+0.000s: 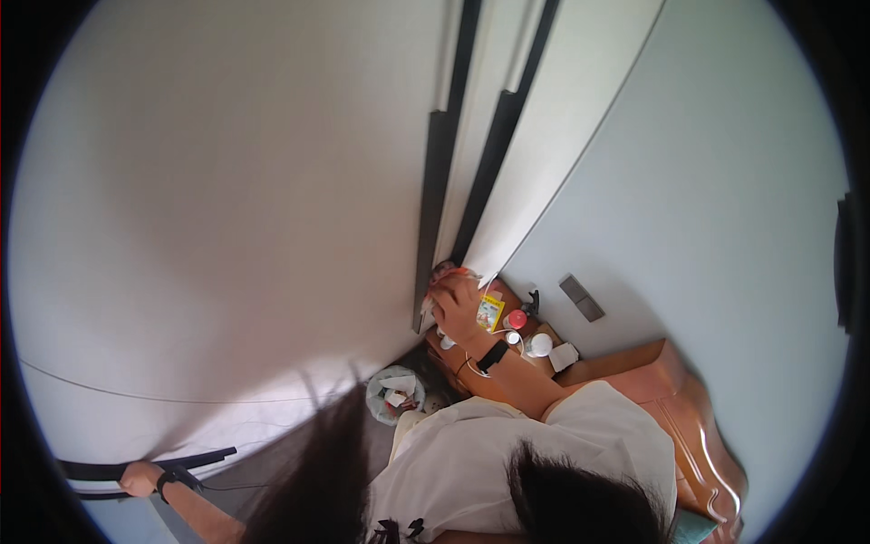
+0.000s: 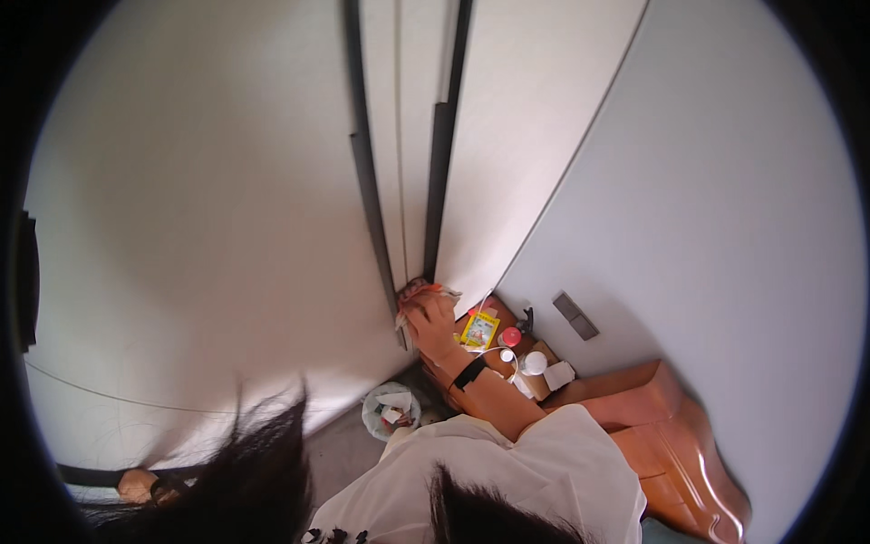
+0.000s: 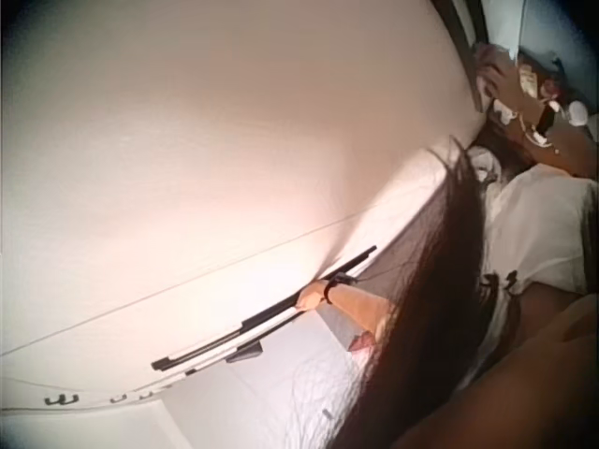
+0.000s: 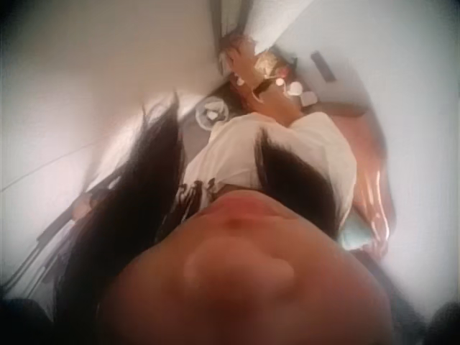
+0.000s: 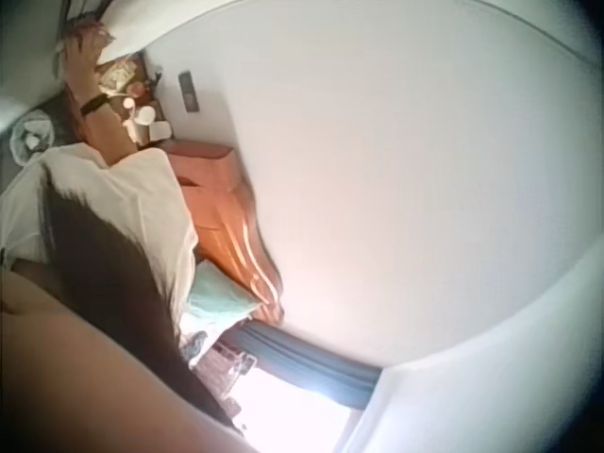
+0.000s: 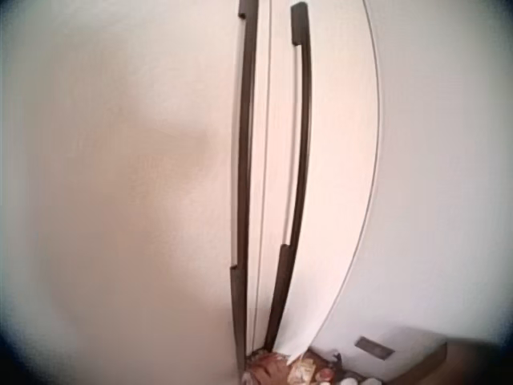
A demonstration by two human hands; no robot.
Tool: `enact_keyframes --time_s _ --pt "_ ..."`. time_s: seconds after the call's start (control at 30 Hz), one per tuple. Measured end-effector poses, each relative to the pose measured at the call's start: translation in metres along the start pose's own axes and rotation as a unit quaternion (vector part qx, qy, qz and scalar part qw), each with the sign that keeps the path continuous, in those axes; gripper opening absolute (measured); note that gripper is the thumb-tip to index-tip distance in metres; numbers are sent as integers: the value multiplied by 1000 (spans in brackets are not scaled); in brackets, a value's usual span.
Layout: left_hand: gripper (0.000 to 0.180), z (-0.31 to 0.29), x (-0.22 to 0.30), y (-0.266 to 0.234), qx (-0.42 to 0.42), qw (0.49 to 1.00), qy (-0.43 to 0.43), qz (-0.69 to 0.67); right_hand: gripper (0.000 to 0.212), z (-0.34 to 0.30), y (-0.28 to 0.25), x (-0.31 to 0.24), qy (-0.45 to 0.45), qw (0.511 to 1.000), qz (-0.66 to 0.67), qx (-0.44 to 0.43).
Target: The person wipes the exterior surface of a white wardrobe cabinet using a cloth. They hold the cabinet handle with one hand and wipe the surface with the other, moving along the vertical seams and flat panels.
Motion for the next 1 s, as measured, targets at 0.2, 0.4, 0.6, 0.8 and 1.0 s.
enact_keyframes --time_s 0.2,0.4,0.6,0.8,1.0 --pt "48 4 -4 -10 16 999 -21 -24 30 48 -41 -1 18 997 77 21" --pt "46 -18 22 -22 -9 1000 -27 -8 35 157 -114 8 -87 969 -23 230" --pt "45 2 3 -9 40 999 -20 -30 36 259 -128 10 -135 939 -48 311" --pt "47 -4 -2 -4 10 995 -61 -79 31 276 -100 3 -150 948 -34 279" --pt "49 -13 16 -18 19 997 -2 -75 32 243 -88 8 -107 950 -29 293"
Point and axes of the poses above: each hand's wrist, its own z-axis towards the middle knuckle, its own y-axis out of the palm, x = y × z, the point moved 8 cm from there along z, towards the middle knuckle, and after that the axes turned 9 degrees about x, right-handed, at the moved point
